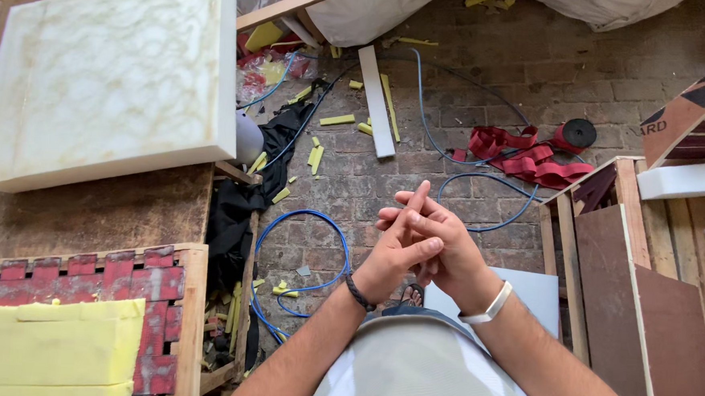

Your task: The person uses a spray gun to apply a light brown finish to a rectangular white foam board. They then place the board on a workbench, flip it, and smooth the surface with both hands.

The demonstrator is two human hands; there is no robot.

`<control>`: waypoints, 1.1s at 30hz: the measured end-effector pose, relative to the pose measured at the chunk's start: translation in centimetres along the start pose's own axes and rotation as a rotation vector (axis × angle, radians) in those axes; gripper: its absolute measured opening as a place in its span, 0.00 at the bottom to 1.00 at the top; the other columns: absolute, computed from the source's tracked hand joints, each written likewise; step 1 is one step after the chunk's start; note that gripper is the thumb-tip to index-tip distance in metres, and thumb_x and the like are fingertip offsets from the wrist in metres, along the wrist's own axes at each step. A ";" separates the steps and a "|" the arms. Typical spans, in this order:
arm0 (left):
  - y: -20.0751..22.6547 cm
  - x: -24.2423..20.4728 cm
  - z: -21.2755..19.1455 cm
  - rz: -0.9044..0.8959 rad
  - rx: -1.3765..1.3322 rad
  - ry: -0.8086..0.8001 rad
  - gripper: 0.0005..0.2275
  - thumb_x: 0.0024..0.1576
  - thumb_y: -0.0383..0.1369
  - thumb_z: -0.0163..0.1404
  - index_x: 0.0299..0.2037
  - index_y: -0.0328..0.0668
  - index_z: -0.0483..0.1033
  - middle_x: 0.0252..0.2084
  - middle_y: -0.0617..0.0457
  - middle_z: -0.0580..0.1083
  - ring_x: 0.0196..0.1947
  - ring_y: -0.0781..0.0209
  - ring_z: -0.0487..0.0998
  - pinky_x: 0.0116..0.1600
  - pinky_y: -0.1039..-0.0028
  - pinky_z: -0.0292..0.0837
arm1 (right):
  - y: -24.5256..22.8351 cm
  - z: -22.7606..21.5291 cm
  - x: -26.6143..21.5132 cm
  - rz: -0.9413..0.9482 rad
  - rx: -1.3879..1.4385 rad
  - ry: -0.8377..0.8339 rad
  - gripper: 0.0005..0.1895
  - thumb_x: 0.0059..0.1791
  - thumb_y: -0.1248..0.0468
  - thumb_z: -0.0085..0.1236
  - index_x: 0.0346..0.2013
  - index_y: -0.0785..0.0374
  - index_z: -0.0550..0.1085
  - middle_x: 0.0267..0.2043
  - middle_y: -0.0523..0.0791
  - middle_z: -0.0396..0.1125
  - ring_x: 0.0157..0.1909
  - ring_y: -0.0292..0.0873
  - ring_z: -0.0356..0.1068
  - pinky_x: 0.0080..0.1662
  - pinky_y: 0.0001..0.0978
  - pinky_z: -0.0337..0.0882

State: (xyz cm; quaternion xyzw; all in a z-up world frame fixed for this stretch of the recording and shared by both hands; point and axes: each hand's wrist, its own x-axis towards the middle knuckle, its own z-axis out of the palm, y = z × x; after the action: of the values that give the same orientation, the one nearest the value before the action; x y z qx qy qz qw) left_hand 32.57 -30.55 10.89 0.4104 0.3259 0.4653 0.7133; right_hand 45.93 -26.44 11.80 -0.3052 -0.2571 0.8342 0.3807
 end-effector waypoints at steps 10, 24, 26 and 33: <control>-4.5 7.9 -0.5 -0.287 0.202 -0.021 0.26 0.68 0.43 0.47 0.66 0.28 0.55 0.30 0.58 0.69 0.26 0.72 0.68 0.27 0.81 0.65 | -1.2 -5.9 3.6 -0.112 0.291 0.242 0.27 0.51 0.37 0.54 0.40 0.60 0.69 0.29 0.45 0.67 0.38 0.49 0.74 0.44 0.46 0.78; 4.6 22.8 -6.7 -0.308 -0.061 -0.315 0.35 0.62 0.33 0.52 0.79 0.49 0.47 0.26 0.56 0.70 0.22 0.69 0.71 0.25 0.78 0.66 | -9.9 -3.7 14.4 -0.305 0.274 0.370 0.16 0.51 0.61 0.50 0.52 0.62 0.69 0.44 0.54 0.72 0.50 0.52 0.73 0.48 0.43 0.77; 5.3 24.7 -8.2 -0.370 -0.055 -0.317 0.35 0.63 0.32 0.52 0.80 0.48 0.49 0.29 0.58 0.70 0.25 0.71 0.71 0.28 0.79 0.67 | -10.3 -3.2 16.4 -0.337 0.290 0.423 0.14 0.52 0.62 0.50 0.52 0.62 0.68 0.44 0.54 0.72 0.50 0.52 0.73 0.48 0.43 0.77; 4.5 28.1 -9.2 -0.516 0.057 -0.543 0.32 0.63 0.33 0.48 0.79 0.49 0.51 0.29 0.60 0.71 0.24 0.72 0.70 0.28 0.80 0.67 | -9.6 -3.7 17.7 -0.476 0.353 0.725 0.22 0.55 0.46 0.48 0.50 0.63 0.70 0.40 0.53 0.71 0.44 0.49 0.74 0.43 0.39 0.78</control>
State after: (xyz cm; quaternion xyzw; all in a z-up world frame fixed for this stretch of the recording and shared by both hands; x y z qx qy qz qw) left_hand 32.97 -0.73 8.38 0.4429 0.2306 0.1351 0.8558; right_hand 43.85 -6.19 10.10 -0.4400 -0.0248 0.5943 0.6727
